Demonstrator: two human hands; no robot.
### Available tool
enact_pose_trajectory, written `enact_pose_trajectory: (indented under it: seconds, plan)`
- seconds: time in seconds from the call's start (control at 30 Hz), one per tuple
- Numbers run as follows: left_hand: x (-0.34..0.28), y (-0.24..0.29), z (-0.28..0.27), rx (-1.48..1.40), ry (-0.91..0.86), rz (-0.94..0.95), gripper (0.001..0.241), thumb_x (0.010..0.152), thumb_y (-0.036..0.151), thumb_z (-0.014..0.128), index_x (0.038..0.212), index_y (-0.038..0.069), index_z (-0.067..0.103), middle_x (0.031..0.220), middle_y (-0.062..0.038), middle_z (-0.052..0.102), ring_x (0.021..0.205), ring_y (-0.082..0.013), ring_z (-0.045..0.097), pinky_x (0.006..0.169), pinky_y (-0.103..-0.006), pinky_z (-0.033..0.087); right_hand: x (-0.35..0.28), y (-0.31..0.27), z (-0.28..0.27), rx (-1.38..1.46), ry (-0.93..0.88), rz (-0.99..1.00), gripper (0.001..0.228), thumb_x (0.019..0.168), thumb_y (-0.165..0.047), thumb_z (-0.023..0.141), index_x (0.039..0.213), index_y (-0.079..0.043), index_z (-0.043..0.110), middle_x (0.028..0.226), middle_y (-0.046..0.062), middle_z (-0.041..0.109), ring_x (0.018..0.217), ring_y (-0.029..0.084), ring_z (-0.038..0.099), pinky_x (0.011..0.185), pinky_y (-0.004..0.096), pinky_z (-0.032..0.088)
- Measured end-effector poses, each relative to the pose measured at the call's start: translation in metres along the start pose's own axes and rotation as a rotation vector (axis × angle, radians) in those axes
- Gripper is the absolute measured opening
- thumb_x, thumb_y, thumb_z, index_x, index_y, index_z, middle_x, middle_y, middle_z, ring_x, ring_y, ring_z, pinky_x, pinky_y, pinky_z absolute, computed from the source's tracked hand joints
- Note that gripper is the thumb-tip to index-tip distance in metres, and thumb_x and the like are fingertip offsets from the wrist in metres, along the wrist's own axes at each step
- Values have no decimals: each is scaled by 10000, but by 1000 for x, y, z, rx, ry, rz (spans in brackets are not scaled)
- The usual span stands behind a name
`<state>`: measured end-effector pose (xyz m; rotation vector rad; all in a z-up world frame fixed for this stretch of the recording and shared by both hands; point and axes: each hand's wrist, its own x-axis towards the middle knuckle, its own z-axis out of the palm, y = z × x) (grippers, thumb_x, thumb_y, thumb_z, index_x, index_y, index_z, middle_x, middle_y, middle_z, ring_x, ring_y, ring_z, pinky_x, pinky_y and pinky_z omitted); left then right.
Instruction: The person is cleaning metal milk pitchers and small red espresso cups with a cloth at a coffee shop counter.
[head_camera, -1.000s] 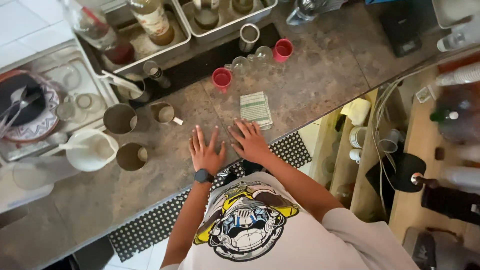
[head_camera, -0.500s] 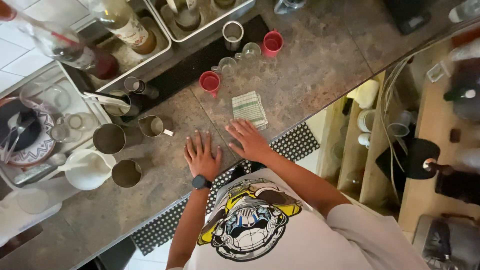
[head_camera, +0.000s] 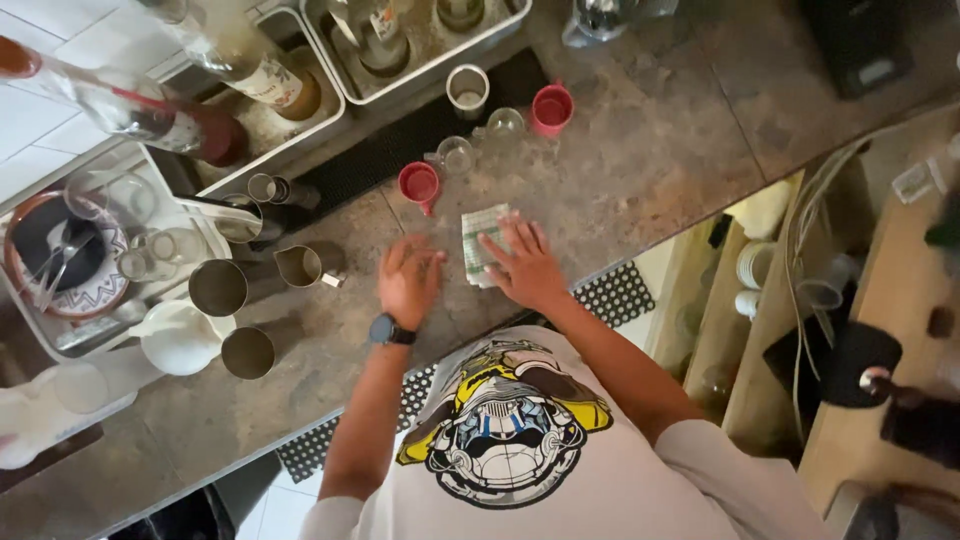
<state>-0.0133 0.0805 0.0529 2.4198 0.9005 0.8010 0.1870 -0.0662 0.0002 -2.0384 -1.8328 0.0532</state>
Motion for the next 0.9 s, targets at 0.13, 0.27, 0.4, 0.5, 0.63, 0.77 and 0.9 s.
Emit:
enact_pose_trajectory:
  seconds: [0.13, 0.27, 0.4, 0.5, 0.63, 0.77, 0.9]
  plan:
    - [77, 23, 4, -21, 57, 87, 230, 847, 256, 909, 787, 125, 730, 957, -32, 727, 955, -296, 737, 918, -449, 557, -3, 24, 7, 23, -50, -31, 592, 1051, -565, 444, 1594, -332, 407, 1678, 115, 284, 1528, 380, 276, 1215, 583, 194]
    - [151, 31, 18, 64, 51, 179, 334, 878, 344, 864, 1026, 94, 699, 1126, -89, 659, 1033, -335, 689, 842, -468, 559, 3, 66, -4, -8, -131, -10, 615, 996, -611, 503, 1549, -343, 471, 1665, 60, 325, 1502, 375, 310, 1195, 602, 210]
    - [203, 19, 49, 179, -102, 202, 662, 895, 326, 836, 1445, 112, 536, 1277, -164, 586, 1134, -423, 635, 824, -536, 541, 5, 127, -39, 54, -186, 111, 581, 987, -473, 556, 1505, -211, 528, 1620, 130, 390, 1493, 448, 297, 1178, 675, 197]
    - [226, 18, 70, 333, -385, 38, 879, 842, 324, 828, 1593, 240, 381, 1616, -171, 348, 1368, -416, 490, 1025, -513, 482, -2, 175, -32, -19, -306, 212, 696, 1001, -544, 412, 1590, -174, 376, 1723, 66, 150, 1574, 370, 81, 1261, 558, 43]
    - [241, 14, 95, 311, -392, 20, 890, 813, 243, 806, 1585, 260, 363, 1575, -173, 389, 1311, -443, 528, 1001, -538, 514, 1, 170, -45, 60, -92, 201, 597, 954, -382, 544, 1444, -41, 523, 1665, 131, 295, 1525, 421, 254, 1236, 574, 202]
    - [254, 22, 97, 94, -304, 26, 760, 814, 104, 750, 1507, 114, 438, 1376, -157, 543, 1174, -400, 608, 954, -461, 544, 5, 169, -45, 29, -117, 227, 593, 921, -383, 589, 1408, -46, 551, 1673, 109, 260, 1528, 419, 240, 1232, 561, 201]
    - [258, 22, 107, 62, -344, -11, 668, 822, 136, 781, 1434, 111, 514, 1420, -144, 510, 1199, -411, 597, 985, -477, 532, 13, 162, -58, 91, -7, 212, 527, 940, -334, 615, 1371, -31, 611, 1624, 144, 359, 1500, 435, 318, 1217, 590, 256]
